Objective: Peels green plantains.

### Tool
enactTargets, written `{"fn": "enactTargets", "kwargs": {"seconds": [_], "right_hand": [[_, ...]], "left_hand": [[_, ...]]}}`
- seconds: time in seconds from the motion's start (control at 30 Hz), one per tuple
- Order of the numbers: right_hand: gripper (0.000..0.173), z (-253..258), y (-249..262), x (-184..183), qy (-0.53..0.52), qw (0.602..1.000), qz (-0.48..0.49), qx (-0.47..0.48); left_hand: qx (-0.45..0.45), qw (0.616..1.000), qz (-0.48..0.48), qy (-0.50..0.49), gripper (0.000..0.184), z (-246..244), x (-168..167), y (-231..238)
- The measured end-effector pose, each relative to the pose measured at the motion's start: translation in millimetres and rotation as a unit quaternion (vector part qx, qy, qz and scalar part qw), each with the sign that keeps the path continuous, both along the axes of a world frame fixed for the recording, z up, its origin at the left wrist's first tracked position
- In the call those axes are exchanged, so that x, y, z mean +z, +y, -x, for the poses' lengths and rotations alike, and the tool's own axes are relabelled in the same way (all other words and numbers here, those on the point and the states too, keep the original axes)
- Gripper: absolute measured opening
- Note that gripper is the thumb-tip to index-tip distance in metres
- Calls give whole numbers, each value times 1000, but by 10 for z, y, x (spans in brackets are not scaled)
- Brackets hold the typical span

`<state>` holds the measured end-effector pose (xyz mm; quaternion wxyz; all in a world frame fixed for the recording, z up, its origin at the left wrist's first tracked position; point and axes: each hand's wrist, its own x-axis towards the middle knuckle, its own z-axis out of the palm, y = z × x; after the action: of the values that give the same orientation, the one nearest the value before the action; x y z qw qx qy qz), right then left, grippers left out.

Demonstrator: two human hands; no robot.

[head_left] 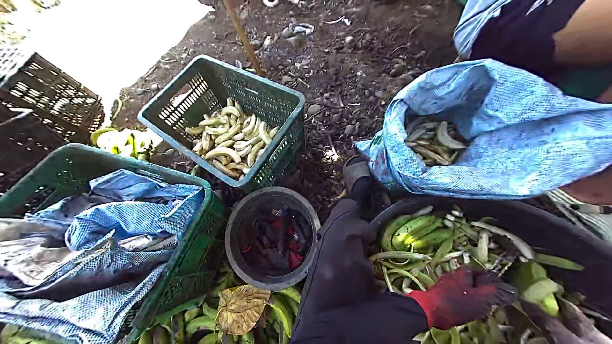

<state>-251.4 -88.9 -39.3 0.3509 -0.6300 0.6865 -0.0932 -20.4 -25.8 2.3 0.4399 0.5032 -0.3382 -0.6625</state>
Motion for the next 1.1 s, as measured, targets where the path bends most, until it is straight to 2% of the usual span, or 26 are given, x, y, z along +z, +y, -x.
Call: {"fn": "enactTargets", "kwargs": {"seconds": [0.07,0.13,0.23,0.3,0.37,0.4,0.43,0.47,0.5,0.57,0.6,0.7,0.73,0.77,0.8,0.83,0.87,0.9,0.97,1.03,1.1], "right_hand": [[68,-60,131,428,-111,993,-29,-34],[58,-50,305,793,-142,986,-33,-86],[44,8,619,1212,-231,947,-18,-224],[41,92,849,1445,-382,878,14,-287],[43,194,1085,1595,-585,767,53,-259],[49,238,1166,1666,-634,736,69,-225],[56,278,1198,1726,-647,731,90,-196],[56,297,1187,1773,-629,745,115,-189],[51,290,1146,1791,-577,774,139,-219],[59,258,994,1691,-469,813,153,-308],[62,236,939,1591,-448,815,149,-336],[58,173,886,1264,-510,772,120,-360],[57,164,875,1146,-493,788,104,-354],[63,159,864,1021,-413,841,84,-339],[77,160,858,883,-295,902,54,-311],[97,150,871,750,-175,943,16,-281],[113,134,896,651,-107,959,-12,-262],[119,124,919,601,-97,960,-20,-263],[118,108,998,641,-167,943,-4,-289],[103,82,1060,723,-290,904,14,-314],[75,54,1077,736,-414,844,12,-341]], "left_hand": [[-20,1000,-1,-16,46,-10,-9,20],[-36,999,2,-10,48,-30,51,76],[-53,999,8,4,49,-15,112,165],[-55,998,11,2,54,-38,143,200],[-71,997,21,3,63,-81,187,224],[-83,996,32,8,67,-100,201,228],[-93,994,55,6,71,-104,190,233],[-103,991,82,7,72,-109,169,245],[-115,988,102,9,74,-117,160,265],[-119,984,134,13,73,-100,163,305],[-120,982,147,13,72,-100,165,326],[-130,974,182,-47,63,-132,206,375],[-135,969,192,-75,61,-134,212,378],[-138,967,192,-95,59,-130,207,387],[-140,967,186,-99,55,-118,193,408],[-143,969,179,-92,54,-110,176,428],[-146,970,176,-83,54,-108,162,426],[-146,971,175,-75,53,-100,163,406],[-139,974,164,-65,52,-85,172,408],[-135,979,143,-53,52,-97,160,418],[-130,982,128,-45,50,-84,148,405]]}}
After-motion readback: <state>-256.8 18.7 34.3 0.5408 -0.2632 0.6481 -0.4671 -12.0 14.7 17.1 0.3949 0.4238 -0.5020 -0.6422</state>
